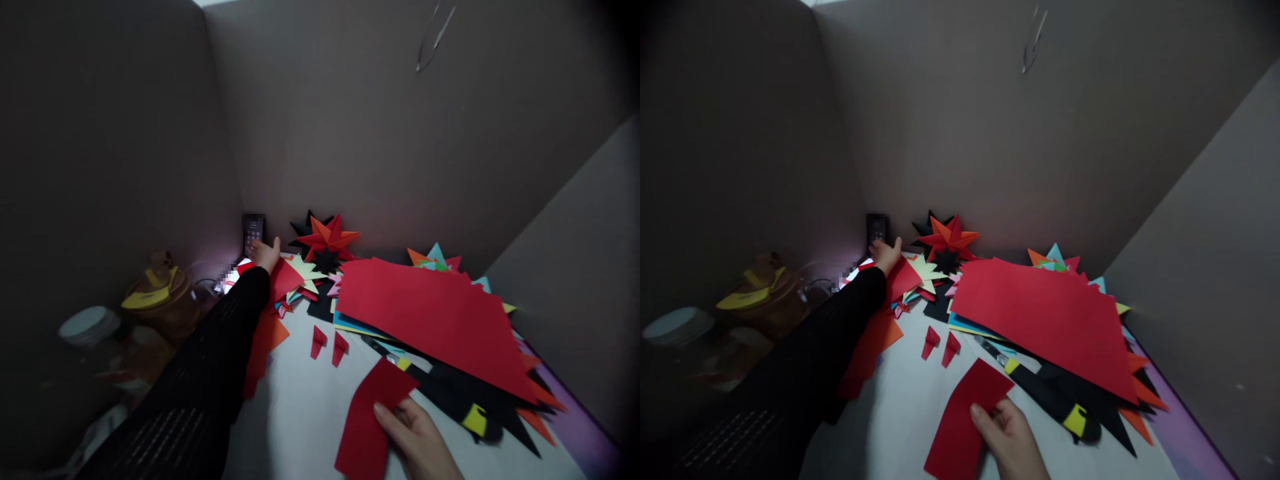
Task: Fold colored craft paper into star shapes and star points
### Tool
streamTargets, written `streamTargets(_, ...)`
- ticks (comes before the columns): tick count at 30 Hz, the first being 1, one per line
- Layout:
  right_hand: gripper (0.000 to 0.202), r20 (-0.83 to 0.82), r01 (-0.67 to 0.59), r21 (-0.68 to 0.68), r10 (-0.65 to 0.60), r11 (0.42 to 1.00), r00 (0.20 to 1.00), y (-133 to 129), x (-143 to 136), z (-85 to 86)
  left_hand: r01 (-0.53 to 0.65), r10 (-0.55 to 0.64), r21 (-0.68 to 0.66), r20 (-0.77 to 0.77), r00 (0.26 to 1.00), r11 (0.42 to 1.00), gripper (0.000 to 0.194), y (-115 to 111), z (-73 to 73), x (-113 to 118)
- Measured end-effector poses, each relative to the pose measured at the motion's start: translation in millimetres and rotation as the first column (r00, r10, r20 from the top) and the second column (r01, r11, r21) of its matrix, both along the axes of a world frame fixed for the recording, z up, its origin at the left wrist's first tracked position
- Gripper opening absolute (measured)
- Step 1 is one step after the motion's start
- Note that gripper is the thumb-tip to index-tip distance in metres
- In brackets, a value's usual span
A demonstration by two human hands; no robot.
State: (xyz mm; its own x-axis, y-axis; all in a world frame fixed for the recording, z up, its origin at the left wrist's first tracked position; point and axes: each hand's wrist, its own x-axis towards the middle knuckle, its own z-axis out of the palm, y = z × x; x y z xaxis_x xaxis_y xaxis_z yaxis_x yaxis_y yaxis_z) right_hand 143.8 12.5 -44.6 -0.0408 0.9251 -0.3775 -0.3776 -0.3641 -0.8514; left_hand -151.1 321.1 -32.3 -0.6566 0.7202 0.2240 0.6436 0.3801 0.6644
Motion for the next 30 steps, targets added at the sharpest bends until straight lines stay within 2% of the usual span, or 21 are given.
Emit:
streamTargets(7, 0.045, 0.01, 0.0, 0.005, 0.0, 1.0, 1.0, 0, 0, -0.7, 0.045, -0.043, 0.016, -0.116, 0.992, 0.999, 0.091, 8, 5.6, -4)
streamTargets(14, 0.044, 0.017, 0.001, 0.01, -0.001, 1.0, 1.0, 1, 0, -2.1, 0.039, -0.038, 0.014, -0.111, 0.993, 0.999, 0.096, 2, 4.5, -5)
streamTargets(22, 0.043, 0.009, -0.007, 0.005, 0.007, 1.0, 1.0, 0, 0, -0.4, 0.07, -0.07, -0.003, -0.092, 0.993, 0.998, 0.09, -3, 2.6, -4)
streamTargets(26, 0.044, 0.005, -0.031, 0.008, 0.031, 0.999, 1.0, 0, 1, -0.4, 0.013, -0.005, 0.071, -0.121, 0.993, 0.997, 0.077, -12, 18.9, 15)
streamTargets(30, 0.041, 0.016, -0.093, 0.056, 0.093, 0.994, 0.996, 0, 2, -3.8, 0.047, -0.027, 0.134, -0.149, 0.988, 0.99, 0.057, -38, 54.7, 65)
